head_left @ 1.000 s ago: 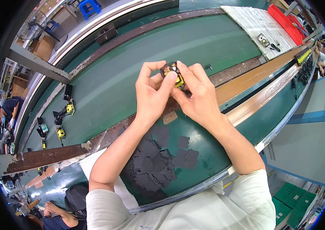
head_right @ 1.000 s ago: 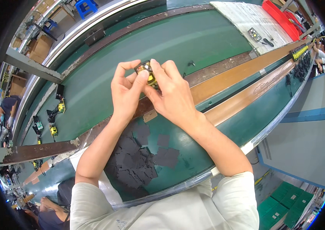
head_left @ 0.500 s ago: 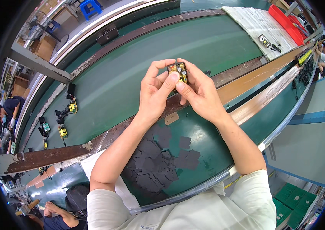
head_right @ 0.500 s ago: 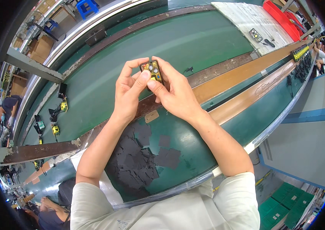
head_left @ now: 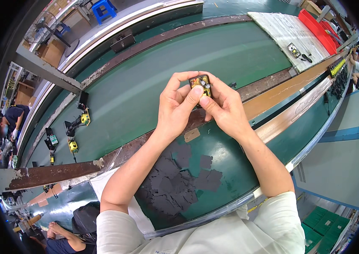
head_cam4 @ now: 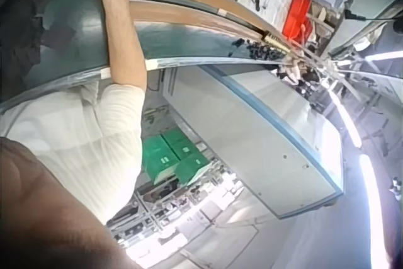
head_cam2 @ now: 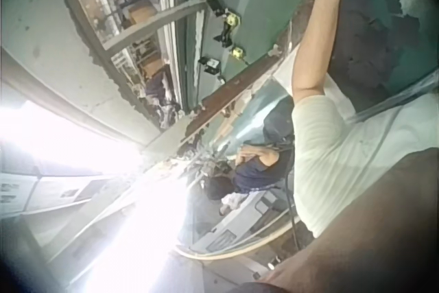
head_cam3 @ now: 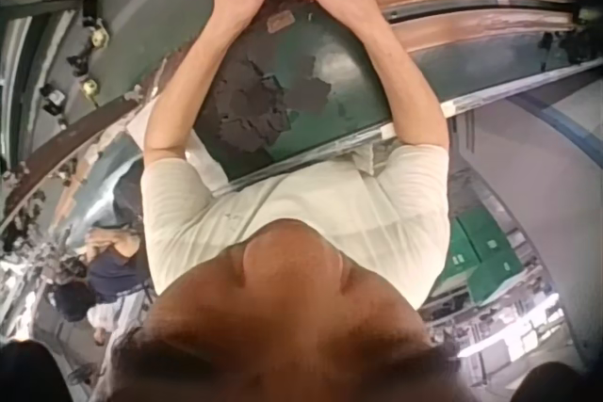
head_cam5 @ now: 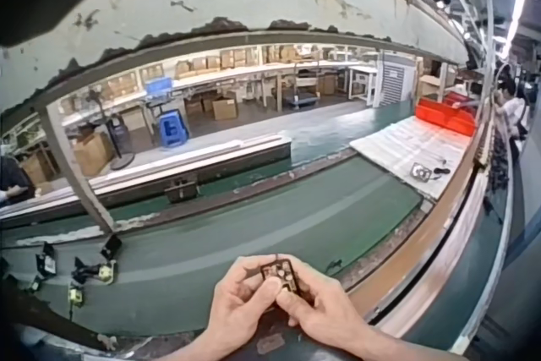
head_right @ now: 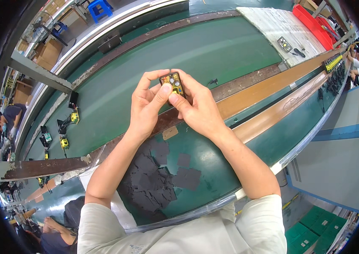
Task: Assembling small electronic components and circuit boards into black plastic housings on a factory production line.
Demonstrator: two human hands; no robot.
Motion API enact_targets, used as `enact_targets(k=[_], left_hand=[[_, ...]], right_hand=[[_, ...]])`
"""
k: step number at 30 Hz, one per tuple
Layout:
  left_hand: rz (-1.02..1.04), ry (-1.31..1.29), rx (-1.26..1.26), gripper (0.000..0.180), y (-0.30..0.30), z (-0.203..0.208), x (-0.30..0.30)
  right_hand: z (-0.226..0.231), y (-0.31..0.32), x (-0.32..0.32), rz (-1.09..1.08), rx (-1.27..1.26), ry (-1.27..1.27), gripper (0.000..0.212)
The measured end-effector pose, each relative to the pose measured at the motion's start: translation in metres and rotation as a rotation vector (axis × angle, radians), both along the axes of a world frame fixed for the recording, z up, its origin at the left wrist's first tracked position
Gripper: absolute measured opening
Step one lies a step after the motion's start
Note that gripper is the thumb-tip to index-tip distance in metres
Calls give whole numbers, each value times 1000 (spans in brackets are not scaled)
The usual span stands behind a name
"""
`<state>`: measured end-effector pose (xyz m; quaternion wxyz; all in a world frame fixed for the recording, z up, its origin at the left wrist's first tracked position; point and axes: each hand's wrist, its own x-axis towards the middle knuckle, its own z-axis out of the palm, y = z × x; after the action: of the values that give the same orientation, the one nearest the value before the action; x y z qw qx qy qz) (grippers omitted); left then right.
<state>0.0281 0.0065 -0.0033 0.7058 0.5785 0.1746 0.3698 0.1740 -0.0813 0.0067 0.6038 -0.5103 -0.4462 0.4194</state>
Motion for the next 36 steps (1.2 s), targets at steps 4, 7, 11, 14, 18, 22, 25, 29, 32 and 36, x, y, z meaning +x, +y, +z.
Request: enact_targets(k=[4, 7, 11, 14, 18, 22, 25, 29, 32, 36], left_hand=[[3, 26, 19, 40, 0, -2, 1], [1, 18, 9, 43, 0, 1, 1], [8, 44, 42, 48, -2, 0, 0], [0, 48, 55, 49, -2, 0, 2], [-16, 37, 41, 47, -2, 2, 1], [-17, 50, 32, 47, -1, 2, 2], [-24, 55, 18, 50, 0, 0, 3], [-8, 54, 31, 47, 4, -5, 0], [-8, -15, 71, 44, 6, -11, 4], [-18, 36, 52, 41, 4, -15, 3]], right_hand=[[-3, 0, 2, 39, 15, 32, 54], [-1, 0, 0, 46, 40, 51, 57], [9, -2, 1, 76, 7, 86, 57], [1, 0, 2, 69, 65, 46, 56], [0, 1, 3, 80, 57, 20, 55], [3, -1, 6, 80, 39, 15, 56], [0, 0, 7, 80, 41, 11, 56], [1, 3, 3, 79, 40, 25, 58], [0, 2, 1, 69, 39, 44, 57], [-10, -1, 6, 26, 39, 5, 56]])
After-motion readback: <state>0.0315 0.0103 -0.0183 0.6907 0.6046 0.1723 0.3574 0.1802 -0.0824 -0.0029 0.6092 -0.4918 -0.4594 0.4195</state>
